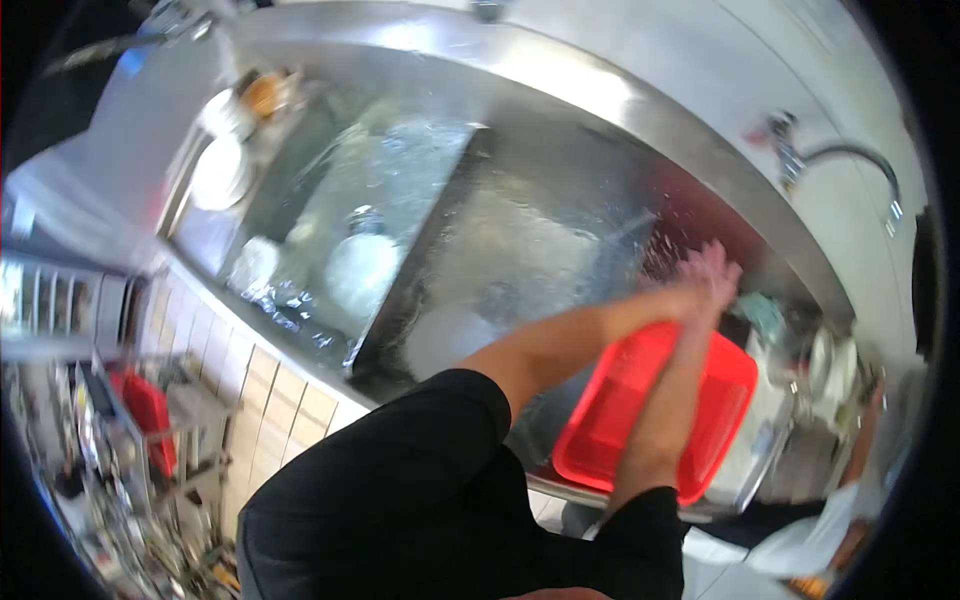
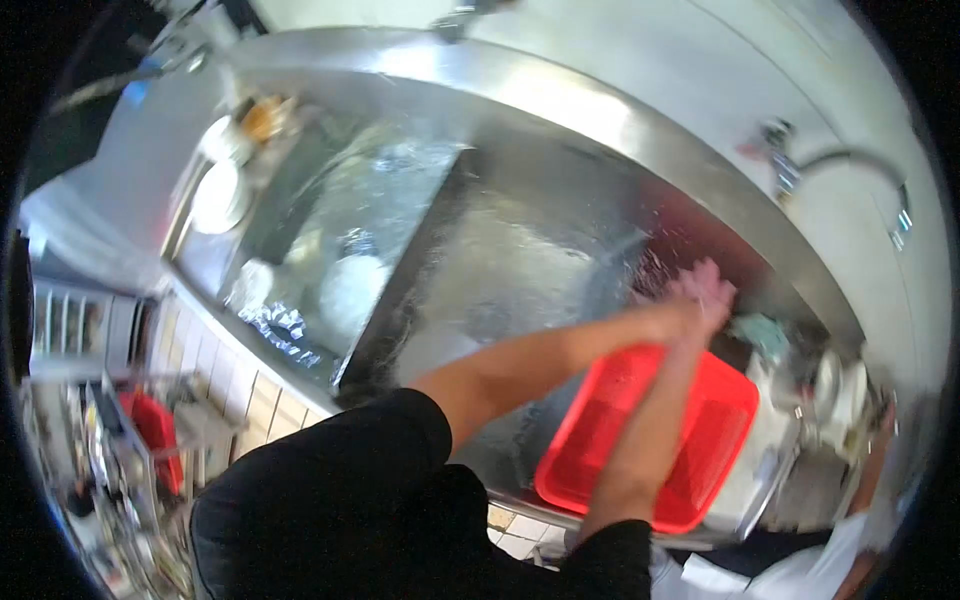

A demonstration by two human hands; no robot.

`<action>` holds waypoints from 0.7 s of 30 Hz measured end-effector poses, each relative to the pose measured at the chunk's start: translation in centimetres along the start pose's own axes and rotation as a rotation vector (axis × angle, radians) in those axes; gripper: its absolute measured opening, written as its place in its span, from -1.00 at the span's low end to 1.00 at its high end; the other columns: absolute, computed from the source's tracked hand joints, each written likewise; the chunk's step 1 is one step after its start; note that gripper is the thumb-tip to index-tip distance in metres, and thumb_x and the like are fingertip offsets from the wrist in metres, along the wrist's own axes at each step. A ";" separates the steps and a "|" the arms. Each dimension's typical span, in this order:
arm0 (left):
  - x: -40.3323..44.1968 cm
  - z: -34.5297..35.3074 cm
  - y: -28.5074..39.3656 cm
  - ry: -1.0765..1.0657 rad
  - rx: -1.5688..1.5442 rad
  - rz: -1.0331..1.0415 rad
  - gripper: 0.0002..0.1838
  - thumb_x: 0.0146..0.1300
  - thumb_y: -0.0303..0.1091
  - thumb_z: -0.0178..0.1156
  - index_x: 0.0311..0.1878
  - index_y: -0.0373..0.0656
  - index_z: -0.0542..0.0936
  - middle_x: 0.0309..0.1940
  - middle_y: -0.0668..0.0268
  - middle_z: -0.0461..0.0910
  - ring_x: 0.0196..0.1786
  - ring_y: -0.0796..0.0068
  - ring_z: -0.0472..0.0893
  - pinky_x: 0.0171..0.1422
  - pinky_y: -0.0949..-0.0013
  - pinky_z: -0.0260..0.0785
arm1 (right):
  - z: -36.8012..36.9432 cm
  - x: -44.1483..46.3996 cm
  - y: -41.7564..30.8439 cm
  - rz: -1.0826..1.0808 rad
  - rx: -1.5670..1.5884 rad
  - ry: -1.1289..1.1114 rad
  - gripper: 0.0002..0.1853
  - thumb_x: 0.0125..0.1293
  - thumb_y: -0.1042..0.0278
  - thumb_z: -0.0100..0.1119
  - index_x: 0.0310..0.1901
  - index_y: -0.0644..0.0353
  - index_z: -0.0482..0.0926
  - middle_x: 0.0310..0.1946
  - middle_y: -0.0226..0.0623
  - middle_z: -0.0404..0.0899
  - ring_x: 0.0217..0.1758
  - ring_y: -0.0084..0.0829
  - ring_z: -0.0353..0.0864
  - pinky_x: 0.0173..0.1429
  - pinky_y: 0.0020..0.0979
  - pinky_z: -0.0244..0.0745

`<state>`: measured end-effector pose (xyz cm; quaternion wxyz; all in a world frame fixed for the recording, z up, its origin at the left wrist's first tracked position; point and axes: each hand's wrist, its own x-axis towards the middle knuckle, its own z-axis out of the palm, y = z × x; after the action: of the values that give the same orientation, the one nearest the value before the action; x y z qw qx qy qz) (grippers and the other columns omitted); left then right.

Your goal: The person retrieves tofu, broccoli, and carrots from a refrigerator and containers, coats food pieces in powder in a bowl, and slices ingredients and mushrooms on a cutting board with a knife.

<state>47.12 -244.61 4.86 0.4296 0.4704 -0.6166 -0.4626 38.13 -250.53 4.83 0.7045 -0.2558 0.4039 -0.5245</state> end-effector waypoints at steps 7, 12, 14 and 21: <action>-27.7 -20.7 -3.9 0.523 -0.156 -0.277 -0.66 0.24 -0.27 0.26 0.05 -0.15 0.57 0.15 0.10 0.51 0.13 0.20 0.53 0.18 0.18 0.41 | -1.6 -3.1 3.8 -0.045 -0.063 -0.086 -0.47 0.40 0.05 0.09 0.30 0.12 0.32 0.29 -0.24 0.33 0.32 -0.21 0.33 0.42 -0.09 0.23; -47.4 -31.2 -17.8 1.429 0.332 -0.921 -0.75 0.18 -0.28 0.24 -0.12 -0.17 0.62 -0.22 0.14 0.62 -0.10 0.23 0.60 0.01 0.15 0.45 | 3.1 -14.1 13.4 0.232 0.401 -0.434 -0.77 0.43 0.22 0.05 -0.08 0.17 0.60 -0.17 -0.25 0.67 -0.07 -0.33 0.63 0.16 -0.21 0.52; -50.5 -32.8 -21.9 1.381 -0.704 -0.809 -0.74 0.23 -0.29 0.16 -0.08 -0.21 0.62 -0.14 0.15 0.62 -0.07 0.21 0.59 -0.01 0.07 0.47 | 5.8 -18.7 17.4 0.342 0.366 -0.286 -0.77 0.43 0.22 0.05 -0.21 0.17 0.63 -0.29 -0.28 0.68 -0.14 -0.34 0.64 0.09 -0.22 0.56; -48.8 -28.6 -4.0 0.442 -1.407 -0.060 -0.78 0.16 -0.29 0.25 -0.16 -0.18 0.63 -0.32 0.25 0.64 -0.21 0.33 0.63 -0.05 0.25 0.51 | 20.5 -32.9 32.9 0.580 0.360 -0.514 -0.77 0.43 0.25 0.04 -0.07 0.24 0.51 -0.28 -0.27 0.61 -0.25 -0.44 0.59 -0.15 -0.42 0.57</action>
<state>84.67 -202.20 2.12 0.7309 0.1827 -0.0602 -0.6548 68.68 -210.26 0.06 0.9341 -0.1271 0.1725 -0.2857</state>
